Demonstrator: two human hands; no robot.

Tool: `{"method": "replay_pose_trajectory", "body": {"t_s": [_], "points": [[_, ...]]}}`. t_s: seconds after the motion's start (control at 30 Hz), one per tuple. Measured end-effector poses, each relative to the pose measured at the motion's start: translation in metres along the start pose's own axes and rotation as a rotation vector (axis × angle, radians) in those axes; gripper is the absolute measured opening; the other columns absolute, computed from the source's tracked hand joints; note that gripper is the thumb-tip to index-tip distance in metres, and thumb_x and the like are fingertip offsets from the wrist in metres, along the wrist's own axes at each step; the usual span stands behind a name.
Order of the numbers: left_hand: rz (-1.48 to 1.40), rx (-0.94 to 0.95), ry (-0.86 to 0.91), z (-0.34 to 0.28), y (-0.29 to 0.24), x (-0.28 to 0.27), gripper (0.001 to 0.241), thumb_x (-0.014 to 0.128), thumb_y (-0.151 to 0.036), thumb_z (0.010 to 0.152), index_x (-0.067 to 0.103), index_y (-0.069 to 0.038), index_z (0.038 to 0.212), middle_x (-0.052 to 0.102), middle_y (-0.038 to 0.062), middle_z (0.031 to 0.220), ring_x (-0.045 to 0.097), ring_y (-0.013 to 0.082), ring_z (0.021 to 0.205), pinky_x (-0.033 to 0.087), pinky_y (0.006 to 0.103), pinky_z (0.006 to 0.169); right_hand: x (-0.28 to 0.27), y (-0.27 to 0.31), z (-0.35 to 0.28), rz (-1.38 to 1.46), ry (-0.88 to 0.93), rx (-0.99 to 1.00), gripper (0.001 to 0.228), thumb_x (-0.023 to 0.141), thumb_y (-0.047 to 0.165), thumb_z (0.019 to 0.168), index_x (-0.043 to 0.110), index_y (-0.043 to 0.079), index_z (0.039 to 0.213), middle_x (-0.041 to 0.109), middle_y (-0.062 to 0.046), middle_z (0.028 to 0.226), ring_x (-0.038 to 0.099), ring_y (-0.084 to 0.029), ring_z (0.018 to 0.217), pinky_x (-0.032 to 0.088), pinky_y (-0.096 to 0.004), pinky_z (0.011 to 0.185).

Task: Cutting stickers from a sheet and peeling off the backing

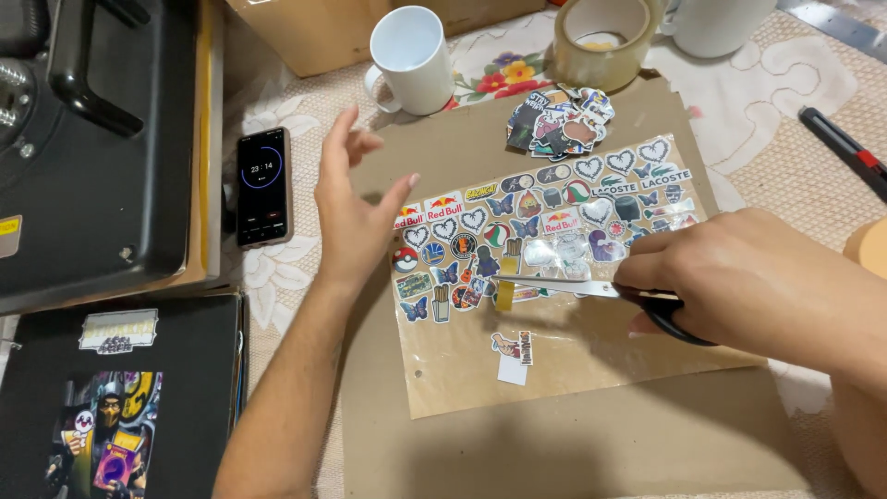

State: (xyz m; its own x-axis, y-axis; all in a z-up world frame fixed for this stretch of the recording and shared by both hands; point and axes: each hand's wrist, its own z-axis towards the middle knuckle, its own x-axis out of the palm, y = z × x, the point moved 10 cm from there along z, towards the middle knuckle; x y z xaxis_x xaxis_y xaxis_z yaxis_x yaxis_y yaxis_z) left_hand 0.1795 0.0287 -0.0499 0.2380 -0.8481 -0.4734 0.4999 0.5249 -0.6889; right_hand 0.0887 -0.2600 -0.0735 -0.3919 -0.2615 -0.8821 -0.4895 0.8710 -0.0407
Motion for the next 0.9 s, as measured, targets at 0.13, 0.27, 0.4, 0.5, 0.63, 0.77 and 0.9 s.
{"method": "replay_pose_trajectory", "body": {"t_s": [0.13,0.27,0.4,0.5,0.63,0.77,0.9], "points": [[-0.318,-0.22,0.067,-0.05,-0.034,0.004,0.074,0.077,0.0,0.088,0.035,-0.005,0.149,0.066,0.011,0.106,0.062,0.0145,0.105,0.054,0.0216,0.078,0.005,-0.002,0.001,-0.025,-0.027,-0.018,0.024,0.062,0.062,0.082,0.058,0.039,0.082,0.066,0.019,0.086,0.068,-0.024,0.078,0.052,-0.044,0.068],[-0.555,-0.242,0.196,-0.085,-0.066,0.021,0.078,0.077,-0.009,0.085,0.033,-0.004,0.149,0.069,0.01,0.116,0.061,0.0199,0.119,0.037,0.037,0.117,0.004,-0.006,0.0,-0.054,-0.1,0.017,0.03,0.06,0.069,0.082,0.057,0.039,0.082,0.065,0.021,0.086,0.068,-0.024,0.077,0.054,-0.045,0.064],[-0.588,-0.216,0.183,-0.097,-0.083,0.026,0.08,0.079,-0.01,0.084,0.032,-0.004,0.148,0.067,0.012,0.125,0.06,0.0213,0.125,0.037,0.0376,0.118,-0.001,-0.001,-0.002,-0.049,-0.228,-0.029,0.031,0.063,0.068,0.079,0.059,0.038,0.081,0.066,0.02,0.087,0.07,-0.026,0.076,0.053,-0.048,0.06],[-0.527,-0.1,0.148,-0.096,-0.097,0.02,0.068,0.077,-0.01,0.089,0.038,-0.006,0.145,0.071,0.009,0.119,0.061,0.0271,0.128,0.044,0.0434,0.119,0.003,0.003,0.0,-0.09,-0.169,-0.013,0.031,0.06,0.073,0.08,0.059,0.043,0.087,0.065,0.023,0.093,0.071,-0.025,0.078,0.055,-0.048,0.061],[-0.57,-0.163,0.122,-0.099,-0.094,0.019,0.055,0.075,-0.009,0.09,0.045,-0.004,0.136,0.073,0.01,0.11,0.066,0.0242,0.12,0.047,0.0403,0.115,-0.002,0.01,-0.001,-0.065,-0.232,-0.066,0.029,0.062,0.067,0.081,0.058,0.039,0.082,0.064,0.021,0.084,0.068,-0.027,0.069,0.05,-0.047,0.056],[-0.61,-0.211,0.125,-0.103,-0.088,0.02,0.058,0.074,-0.007,0.09,0.044,-0.004,0.14,0.073,0.007,0.105,0.065,0.0236,0.118,0.05,0.0373,0.11,-0.001,0.019,-0.002,-0.025,-0.242,-0.133,0.023,0.065,0.061,0.082,0.059,0.038,0.084,0.066,0.019,0.086,0.069,-0.026,0.071,0.052,-0.047,0.056],[-0.663,-0.253,0.125,-0.104,-0.08,0.02,0.062,0.073,-0.006,0.089,0.042,-0.003,0.142,0.072,0.007,0.101,0.066,0.0237,0.115,0.047,0.037,0.111,0.006,0.017,0.0,-0.084,-0.195,-0.095,0.029,0.057,0.069,0.084,0.057,0.04,0.092,0.064,0.021,0.093,0.07,-0.024,0.08,0.055,-0.048,0.057]]}}
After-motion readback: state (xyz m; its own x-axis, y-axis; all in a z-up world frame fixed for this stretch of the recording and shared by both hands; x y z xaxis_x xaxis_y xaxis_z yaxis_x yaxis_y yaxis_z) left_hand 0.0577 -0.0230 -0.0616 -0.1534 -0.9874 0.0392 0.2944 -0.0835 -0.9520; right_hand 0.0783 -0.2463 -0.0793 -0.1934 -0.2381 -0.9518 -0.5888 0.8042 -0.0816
